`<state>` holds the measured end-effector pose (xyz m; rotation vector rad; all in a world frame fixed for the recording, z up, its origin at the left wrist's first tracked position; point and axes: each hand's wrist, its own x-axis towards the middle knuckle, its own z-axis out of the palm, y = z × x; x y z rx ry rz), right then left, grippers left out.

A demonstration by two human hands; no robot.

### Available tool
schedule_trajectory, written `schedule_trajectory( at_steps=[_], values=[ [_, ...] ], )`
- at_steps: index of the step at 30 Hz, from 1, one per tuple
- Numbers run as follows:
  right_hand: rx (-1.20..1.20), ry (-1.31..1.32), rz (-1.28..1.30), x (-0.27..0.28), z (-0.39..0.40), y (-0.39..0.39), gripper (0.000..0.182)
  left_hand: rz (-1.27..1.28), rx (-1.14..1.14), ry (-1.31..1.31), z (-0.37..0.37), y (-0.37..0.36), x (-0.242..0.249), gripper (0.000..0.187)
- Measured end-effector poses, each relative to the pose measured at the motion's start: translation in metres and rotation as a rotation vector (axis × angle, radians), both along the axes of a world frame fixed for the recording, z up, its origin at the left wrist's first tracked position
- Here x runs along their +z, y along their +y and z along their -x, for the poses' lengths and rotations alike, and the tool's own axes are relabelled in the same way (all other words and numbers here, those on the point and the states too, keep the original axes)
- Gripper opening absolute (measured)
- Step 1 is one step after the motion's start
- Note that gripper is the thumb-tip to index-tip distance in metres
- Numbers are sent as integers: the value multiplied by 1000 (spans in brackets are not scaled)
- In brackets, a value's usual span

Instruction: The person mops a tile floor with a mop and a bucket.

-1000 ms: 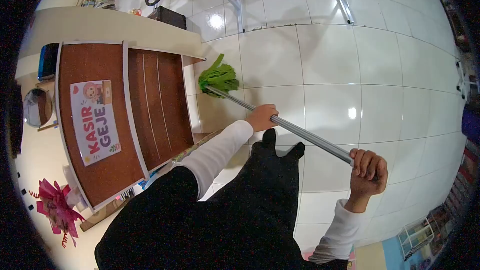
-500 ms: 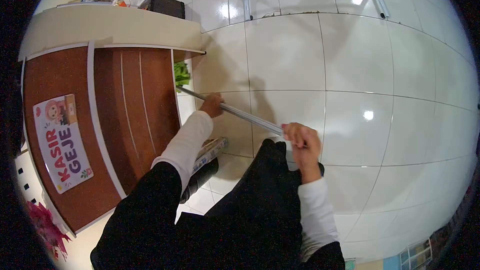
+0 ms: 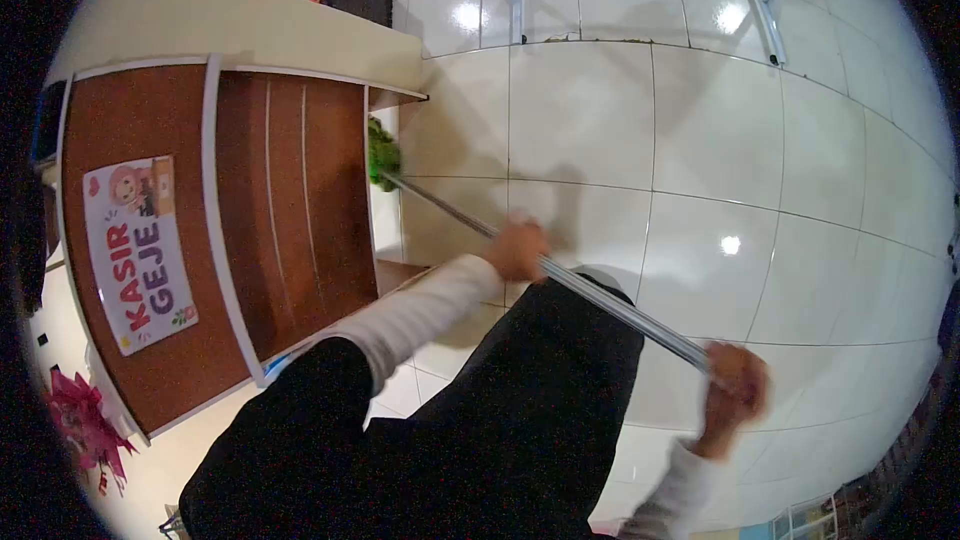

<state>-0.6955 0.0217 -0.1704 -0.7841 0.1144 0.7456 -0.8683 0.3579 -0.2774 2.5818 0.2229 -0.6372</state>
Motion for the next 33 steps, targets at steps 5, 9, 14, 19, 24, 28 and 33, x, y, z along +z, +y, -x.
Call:
schedule_trajectory(
  at_steps=[5,9,14,19,24,28,33],
  values=[
    [-68,-1192,775,193,-80,-213,33,403,-113,-391,-99,-170,120,19],
    [-152,-749,193,256,-110,-216,48,634,0,-36,-124,-199,168,20],
    [-387,-475,386,170,-90,-86,21,478,97,-117,-87,-134,98,18],
    [-81,-46,-104,61,-36,53,34,225,255,117,0,-21,21,22],
    [-3,144,2,-10,29,146,36,84,197,230,88,60,-29,14],
    [71,231,-21,-52,64,174,36,-17,224,295,134,86,-62,14],
    [72,231,31,-47,64,157,35,-6,202,278,142,68,-64,15]
  ],
)
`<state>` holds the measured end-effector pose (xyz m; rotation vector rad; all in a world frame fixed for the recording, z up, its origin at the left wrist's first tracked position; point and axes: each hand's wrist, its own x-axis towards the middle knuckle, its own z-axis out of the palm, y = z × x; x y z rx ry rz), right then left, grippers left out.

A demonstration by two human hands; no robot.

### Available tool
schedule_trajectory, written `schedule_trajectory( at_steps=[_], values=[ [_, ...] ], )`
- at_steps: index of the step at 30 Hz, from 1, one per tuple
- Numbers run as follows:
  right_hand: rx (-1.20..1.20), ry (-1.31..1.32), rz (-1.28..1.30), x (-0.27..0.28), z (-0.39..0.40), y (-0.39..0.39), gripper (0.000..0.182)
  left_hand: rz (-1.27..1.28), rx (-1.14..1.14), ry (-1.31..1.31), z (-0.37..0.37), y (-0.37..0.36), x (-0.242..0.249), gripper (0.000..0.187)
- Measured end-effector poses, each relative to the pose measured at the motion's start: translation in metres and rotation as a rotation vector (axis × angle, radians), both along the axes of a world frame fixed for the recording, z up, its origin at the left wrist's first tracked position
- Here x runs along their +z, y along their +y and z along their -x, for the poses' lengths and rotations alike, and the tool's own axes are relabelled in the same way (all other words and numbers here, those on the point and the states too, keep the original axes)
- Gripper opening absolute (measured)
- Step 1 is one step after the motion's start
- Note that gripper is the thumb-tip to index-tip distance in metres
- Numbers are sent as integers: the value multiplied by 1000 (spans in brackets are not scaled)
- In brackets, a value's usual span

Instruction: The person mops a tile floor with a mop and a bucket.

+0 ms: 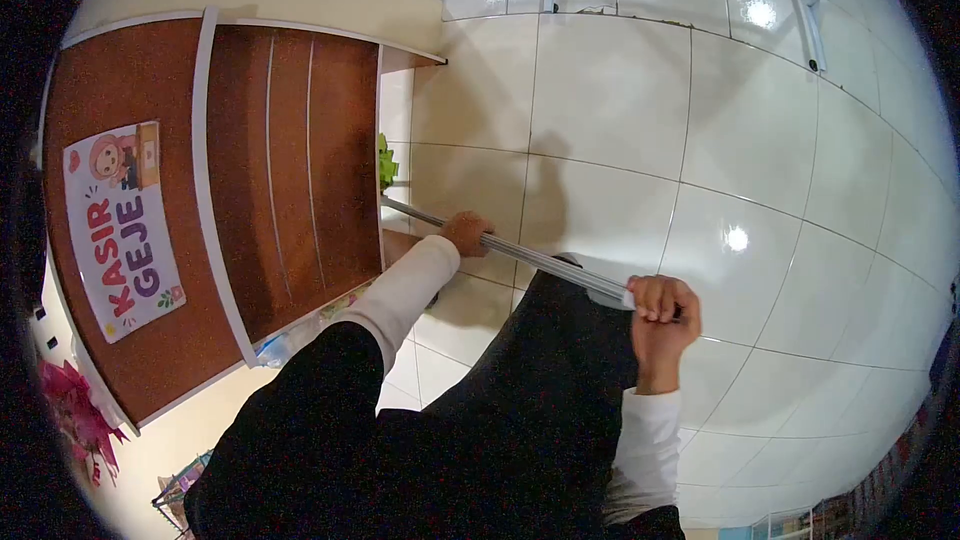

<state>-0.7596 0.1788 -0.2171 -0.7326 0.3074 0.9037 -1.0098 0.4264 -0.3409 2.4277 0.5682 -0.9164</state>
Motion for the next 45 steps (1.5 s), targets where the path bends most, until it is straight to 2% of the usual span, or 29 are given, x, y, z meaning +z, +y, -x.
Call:
schedule_trajectory(
  at_steps=[1,3,4,5,6,7,8,9,12,14,16,19,21,24,25,26,27,28,29,32,35,36,38,40,41,43,44,45],
  values=[
    [-16,-14,18,10,-13,-11,35,5,-29,-24,-9,-11,0,15],
    [-43,-96,45,39,-49,-38,34,83,11,-46,-54,-43,32,19],
    [-53,-159,54,60,-71,-56,34,137,141,-13,-82,-63,53,22],
    [-83,-222,94,83,-92,-75,33,147,93,-76,-105,-84,65,23],
    [-156,-251,20,107,-115,-102,32,227,205,-311,-126,-108,86,24],
    [-195,-346,127,140,-136,-129,32,329,283,-330,-157,-127,122,26],
    [-29,-462,-146,171,-165,-163,24,381,238,-519,-179,-150,141,25],
    [-17,-595,-100,207,-181,-190,24,412,225,-544,-205,-174,164,23],
    [-95,-964,251,304,-196,-238,23,608,153,-787,-255,-223,236,19],
    [-122,-1097,363,346,-192,-246,23,635,58,-697,-278,-235,277,21],
    [-137,-1163,428,368,-188,-248,23,634,12,-645,-282,-236,287,23],
    [-151,-1132,439,364,-191,-242,22,553,47,-636,-273,-224,268,24],
    [-101,-1043,374,340,-194,-219,22,518,141,-647,-252,-202,249,22],
    [4,-755,117,277,-183,-159,21,407,230,-573,-202,-159,201,19],
    [5,-584,-28,255,-168,-131,30,381,268,-549,-182,-143,187,19],
    [-300,-442,276,243,-141,-93,32,355,310,-521,-160,-127,175,20],
    [-52,-429,-85,220,-130,-70,32,278,305,-438,-140,-111,165,21],
    [-14,-399,-202,205,-111,-40,32,199,297,-358,-120,-94,154,22],
    [-65,-395,-86,191,-89,-19,32,157,309,-386,-94,-80,137,22],
    [-83,-256,-56,153,-26,20,30,49,301,-371,-14,-42,96,21],
    [25,-237,-23,140,13,28,33,118,272,-247,10,-20,108,13],
    [103,-239,-48,141,16,22,32,124,241,-239,16,-21,101,13],
    [37,-281,-14,153,7,5,34,65,248,-312,11,-34,104,13],
    [-31,-380,23,179,-22,-10,34,12,298,-434,-32,-59,125,16],
    [-67,-428,71,198,-42,-22,33,27,312,-475,-58,-73,139,19],
    [-8,-533,-160,247,-94,-51,34,96,387,-668,-116,-102,181,25],
    [-65,-677,-22,279,-113,-70,35,158,373,-794,-140,-117,199,27],
    [-108,-787,9,315,-128,-84,29,197,381,-838,-165,-132,223,26]
  ],
)
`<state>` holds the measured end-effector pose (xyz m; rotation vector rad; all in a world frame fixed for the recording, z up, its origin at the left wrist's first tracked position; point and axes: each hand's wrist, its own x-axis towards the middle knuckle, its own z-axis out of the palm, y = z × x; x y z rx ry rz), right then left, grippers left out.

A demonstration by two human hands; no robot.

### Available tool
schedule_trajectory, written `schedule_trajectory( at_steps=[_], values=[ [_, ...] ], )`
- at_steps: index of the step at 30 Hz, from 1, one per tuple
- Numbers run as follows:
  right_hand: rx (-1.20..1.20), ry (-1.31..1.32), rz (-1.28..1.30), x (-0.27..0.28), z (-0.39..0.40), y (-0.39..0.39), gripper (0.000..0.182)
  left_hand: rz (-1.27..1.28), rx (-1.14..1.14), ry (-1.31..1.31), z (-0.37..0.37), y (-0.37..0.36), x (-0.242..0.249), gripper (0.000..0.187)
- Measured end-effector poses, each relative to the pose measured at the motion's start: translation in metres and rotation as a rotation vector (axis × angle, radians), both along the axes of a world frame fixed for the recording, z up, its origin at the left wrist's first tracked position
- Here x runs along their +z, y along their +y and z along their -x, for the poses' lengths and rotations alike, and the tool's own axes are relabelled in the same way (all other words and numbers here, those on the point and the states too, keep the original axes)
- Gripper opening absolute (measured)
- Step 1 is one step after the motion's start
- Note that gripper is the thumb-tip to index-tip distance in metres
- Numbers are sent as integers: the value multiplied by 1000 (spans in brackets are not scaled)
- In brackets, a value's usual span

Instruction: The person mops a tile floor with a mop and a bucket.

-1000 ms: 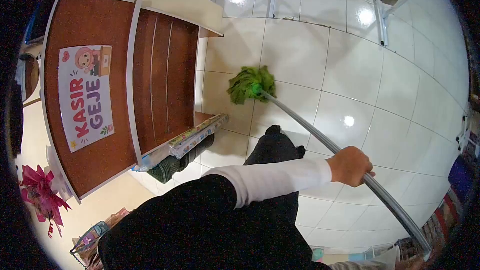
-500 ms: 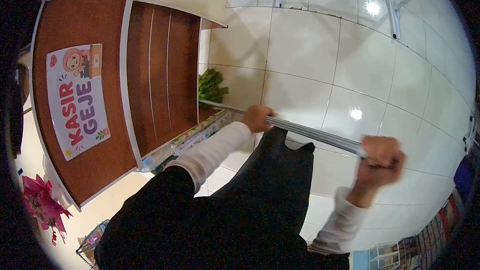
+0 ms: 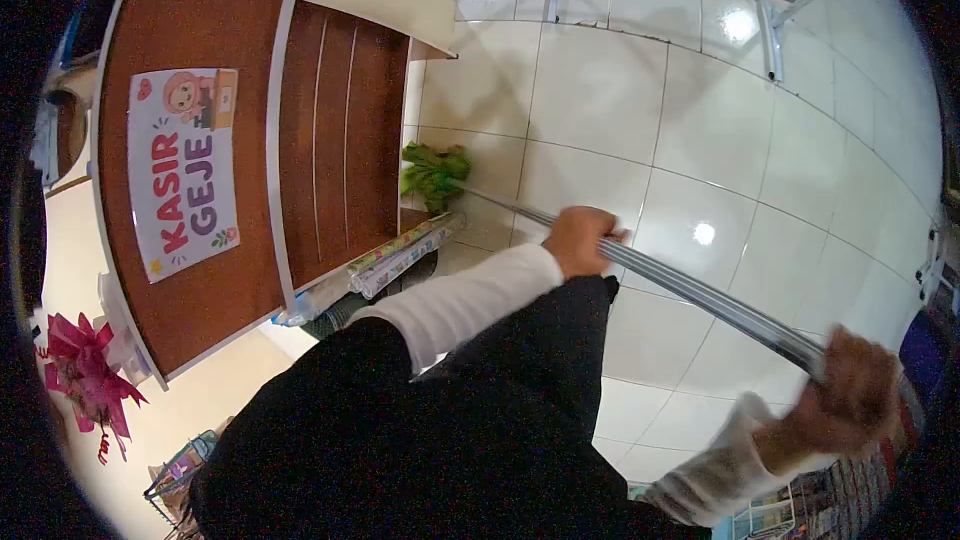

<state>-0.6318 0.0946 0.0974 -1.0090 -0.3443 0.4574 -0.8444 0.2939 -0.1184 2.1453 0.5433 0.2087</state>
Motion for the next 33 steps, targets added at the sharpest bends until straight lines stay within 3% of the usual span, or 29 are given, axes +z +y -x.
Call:
schedule_trajectory(
  at_steps=[2,4,8,11,12,14,15,17,18,19,21,23,27,30,32,33],
  values=[
    [-243,-849,577,70,-10,-21,15,42,-53,-117,-42,-25,45,26],
    [-489,-1385,994,112,-3,-40,6,61,-151,-187,-69,-35,77,25],
    [-585,-578,382,140,-2,-94,19,72,-321,-172,-91,-32,96,23],
    [-869,-1051,1264,116,-10,-79,18,67,-345,-62,-90,-20,92,18],
    [-906,-774,1064,108,-10,-64,20,68,-338,-13,-87,-16,90,16],
    [-453,-266,390,87,0,-23,24,80,-293,66,-68,3,64,14],
    [21,-25,-72,70,6,-11,27,8,-244,73,-53,18,49,15],
    [-245,74,-134,14,38,22,30,-37,-253,201,-24,55,16,17],
    [-268,140,-58,-10,56,37,29,-115,-297,163,-5,75,-12,17],
    [-291,207,19,-34,74,49,28,-119,-337,311,11,97,-29,16],
    [-180,369,-5,-83,105,68,29,-135,-341,335,44,139,-57,14],
    [-159,464,109,-113,132,96,30,-206,-383,381,72,178,-92,15],
    [18,515,0,-150,136,106,30,-324,-374,383,77,198,-109,17],
    [-39,472,47,-123,102,77,30,-211,-344,373,47,166,-99,17],
    [-124,377,99,-85,68,48,27,-148,-360,399,1,128,-66,17],
    [-169,342,45,-59,54,35,26,-127,-328,268,-17,106,-62,17]
  ],
)
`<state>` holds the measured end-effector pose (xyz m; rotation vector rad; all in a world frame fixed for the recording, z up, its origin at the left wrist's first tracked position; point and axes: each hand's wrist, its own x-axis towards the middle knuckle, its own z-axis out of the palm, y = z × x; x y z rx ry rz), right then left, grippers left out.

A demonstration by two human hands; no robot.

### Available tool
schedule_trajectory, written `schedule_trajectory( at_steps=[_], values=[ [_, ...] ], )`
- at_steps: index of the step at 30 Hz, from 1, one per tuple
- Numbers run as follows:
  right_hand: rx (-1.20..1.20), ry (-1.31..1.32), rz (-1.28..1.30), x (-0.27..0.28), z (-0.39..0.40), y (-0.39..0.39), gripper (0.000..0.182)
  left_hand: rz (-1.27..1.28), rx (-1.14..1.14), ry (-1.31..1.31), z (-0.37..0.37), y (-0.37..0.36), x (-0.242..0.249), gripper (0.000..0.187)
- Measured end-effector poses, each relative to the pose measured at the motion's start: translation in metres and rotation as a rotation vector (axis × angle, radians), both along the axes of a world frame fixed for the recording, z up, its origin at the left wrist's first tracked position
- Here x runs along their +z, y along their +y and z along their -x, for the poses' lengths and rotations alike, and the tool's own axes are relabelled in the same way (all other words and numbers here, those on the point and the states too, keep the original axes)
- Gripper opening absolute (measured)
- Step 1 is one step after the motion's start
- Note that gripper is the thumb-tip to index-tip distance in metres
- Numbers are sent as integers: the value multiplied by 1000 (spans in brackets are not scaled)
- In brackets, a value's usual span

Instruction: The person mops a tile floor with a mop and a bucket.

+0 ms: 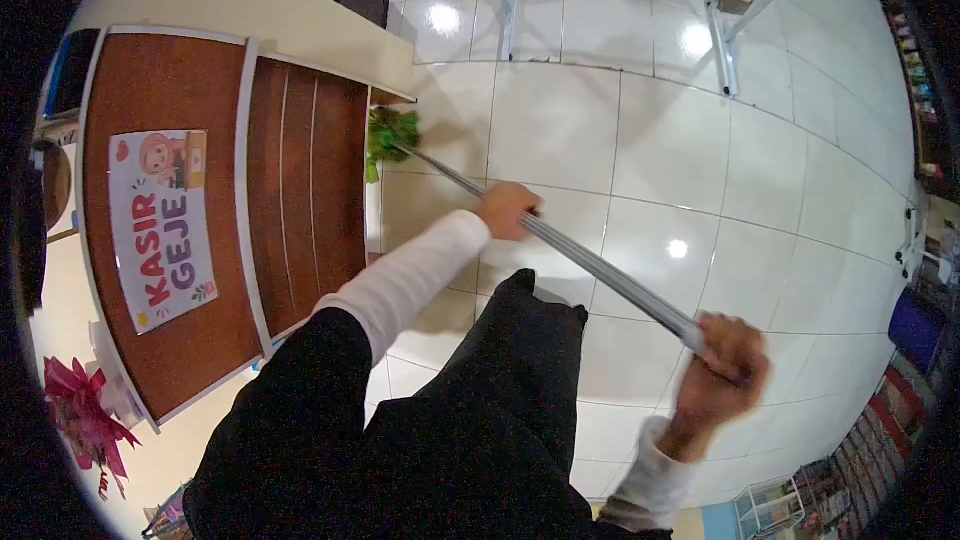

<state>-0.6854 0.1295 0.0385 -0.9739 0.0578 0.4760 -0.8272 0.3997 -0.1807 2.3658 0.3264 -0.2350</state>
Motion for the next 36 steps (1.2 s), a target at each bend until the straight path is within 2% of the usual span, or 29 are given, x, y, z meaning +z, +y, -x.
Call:
schedule_trajectory(
  at_steps=[3,4,5,6,8,11,14,16,18,19,22,23,26,27,33,35,36],
  values=[
    [-13,-257,56,98,-32,-29,23,111,-73,-127,-63,-52,76,15],
    [-102,-389,154,128,-32,-30,26,167,-101,-136,-80,-62,103,15],
    [2,-351,-83,158,-34,-33,29,187,-140,-187,-93,-67,117,16],
    [-47,-424,-4,175,-30,-37,30,206,-179,-236,-104,-71,129,17],
    [111,-530,-92,184,-29,-34,30,211,-230,-312,-115,-67,139,17],
    [-6,-432,-132,169,-23,-22,31,198,-233,-331,-114,-48,131,15],
    [-91,-457,-55,132,-11,2,32,91,-105,-377,-98,-17,99,13],
    [-61,-550,55,101,9,28,31,36,-56,-371,-75,17,81,13],
    [79,-464,-110,92,33,55,32,26,-75,-310,-50,51,76,12],
    [134,-559,-60,99,42,65,32,8,-17,-321,-40,52,78,12],
    [282,-619,-43,135,47,81,35,-13,135,-352,-23,46,102,13],
    [253,-623,-55,148,41,84,36,14,181,-351,-18,37,112,13],
    [289,-503,-8,189,20,83,37,115,285,-379,-2,3,131,14],
    [320,-525,20,197,16,81,32,140,300,-318,8,-10,133,14],
    [304,-352,25,213,25,73,30,306,299,-163,55,-67,169,12],
    [158,-513,108,231,28,66,31,352,271,-143,48,-67,194,12],
    [190,-824,247,247,22,54,29,377,256,-125,45,-67,216,12]
  ],
)
